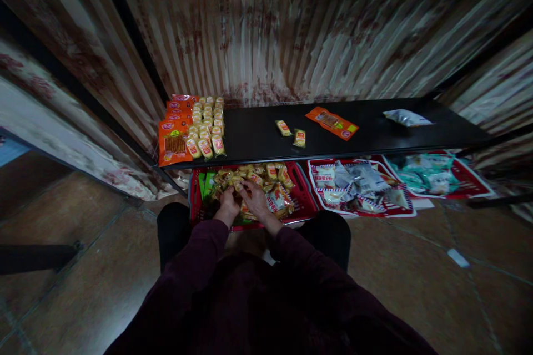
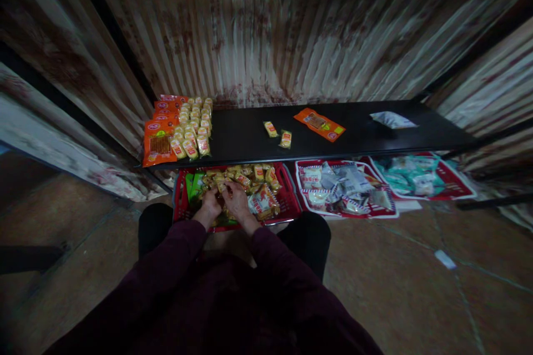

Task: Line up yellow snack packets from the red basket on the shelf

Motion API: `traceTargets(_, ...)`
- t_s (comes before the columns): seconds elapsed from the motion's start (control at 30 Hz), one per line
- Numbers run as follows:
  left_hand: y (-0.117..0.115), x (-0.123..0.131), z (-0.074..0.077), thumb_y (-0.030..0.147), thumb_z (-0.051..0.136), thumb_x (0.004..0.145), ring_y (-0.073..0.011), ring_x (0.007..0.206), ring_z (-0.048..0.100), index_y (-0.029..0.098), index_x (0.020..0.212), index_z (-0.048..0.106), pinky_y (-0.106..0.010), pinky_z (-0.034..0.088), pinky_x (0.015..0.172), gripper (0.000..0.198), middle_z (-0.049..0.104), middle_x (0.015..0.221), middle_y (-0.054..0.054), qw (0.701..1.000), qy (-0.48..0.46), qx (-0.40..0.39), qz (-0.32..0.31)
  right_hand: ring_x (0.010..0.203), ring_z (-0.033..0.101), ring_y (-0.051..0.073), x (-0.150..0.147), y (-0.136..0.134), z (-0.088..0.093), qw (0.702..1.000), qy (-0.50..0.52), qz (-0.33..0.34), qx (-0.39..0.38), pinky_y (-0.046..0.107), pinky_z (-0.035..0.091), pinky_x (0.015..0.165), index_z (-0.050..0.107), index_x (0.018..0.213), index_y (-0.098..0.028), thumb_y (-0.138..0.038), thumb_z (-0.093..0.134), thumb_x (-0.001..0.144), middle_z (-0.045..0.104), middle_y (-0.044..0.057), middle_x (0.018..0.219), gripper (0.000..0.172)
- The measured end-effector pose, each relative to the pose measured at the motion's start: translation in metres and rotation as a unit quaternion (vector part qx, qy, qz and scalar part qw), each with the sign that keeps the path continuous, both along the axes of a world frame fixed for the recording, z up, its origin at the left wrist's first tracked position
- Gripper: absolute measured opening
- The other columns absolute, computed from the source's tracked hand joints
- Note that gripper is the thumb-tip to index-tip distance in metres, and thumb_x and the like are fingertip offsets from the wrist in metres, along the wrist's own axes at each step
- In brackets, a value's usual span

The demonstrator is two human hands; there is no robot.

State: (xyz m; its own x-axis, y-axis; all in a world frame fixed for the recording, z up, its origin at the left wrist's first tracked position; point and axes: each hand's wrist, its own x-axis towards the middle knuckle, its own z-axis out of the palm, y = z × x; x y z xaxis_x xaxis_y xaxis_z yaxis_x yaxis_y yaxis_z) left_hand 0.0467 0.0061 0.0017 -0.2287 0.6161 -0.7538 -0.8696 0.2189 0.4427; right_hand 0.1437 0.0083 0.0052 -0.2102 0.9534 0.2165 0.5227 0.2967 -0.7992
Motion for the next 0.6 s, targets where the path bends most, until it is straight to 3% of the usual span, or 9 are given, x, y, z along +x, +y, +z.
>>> traceTargets(0.27, -0.001, -0.003, 0.002, 0.006, 0.062, 0.063, -0.0082, 0.056, 0.055, 0.016, 0.069, 0.056, -0.02, 0.042, 0.061, 0.014, 0.059, 0.062, 0.003, 0.999, 0.016, 0.042, -0.019, 0.106, 0.058, 0.024, 0.001, 0.0, -0.008, 0.999, -0.04, -0.031, -0.002, 0.04, 0.046, 0.095, 0.066, 0.103, -0.017, -0.036, 0.053, 0.083, 0.065, 0.012, 0.11, 0.031)
traceTargets(0.6, -0.001, -0.001, 0.008, 0.008, 0.071, 0.049, -0.0098, 0.065, 0.057, 0.015, 0.069, 0.062, -0.023, 0.043, 0.067, 0.023, 0.063, 0.066, 0.002, 0.993, 0.078, 0.089, -0.022, 0.094, 0.061, 0.023, 0.001, 0.0, -0.008, 0.999, -0.007, -0.036, -0.004, 0.036, 0.049, 0.085, 0.066, 0.098, -0.017, -0.03, 0.055, 0.079, 0.067, 0.011, 0.099, 0.025)
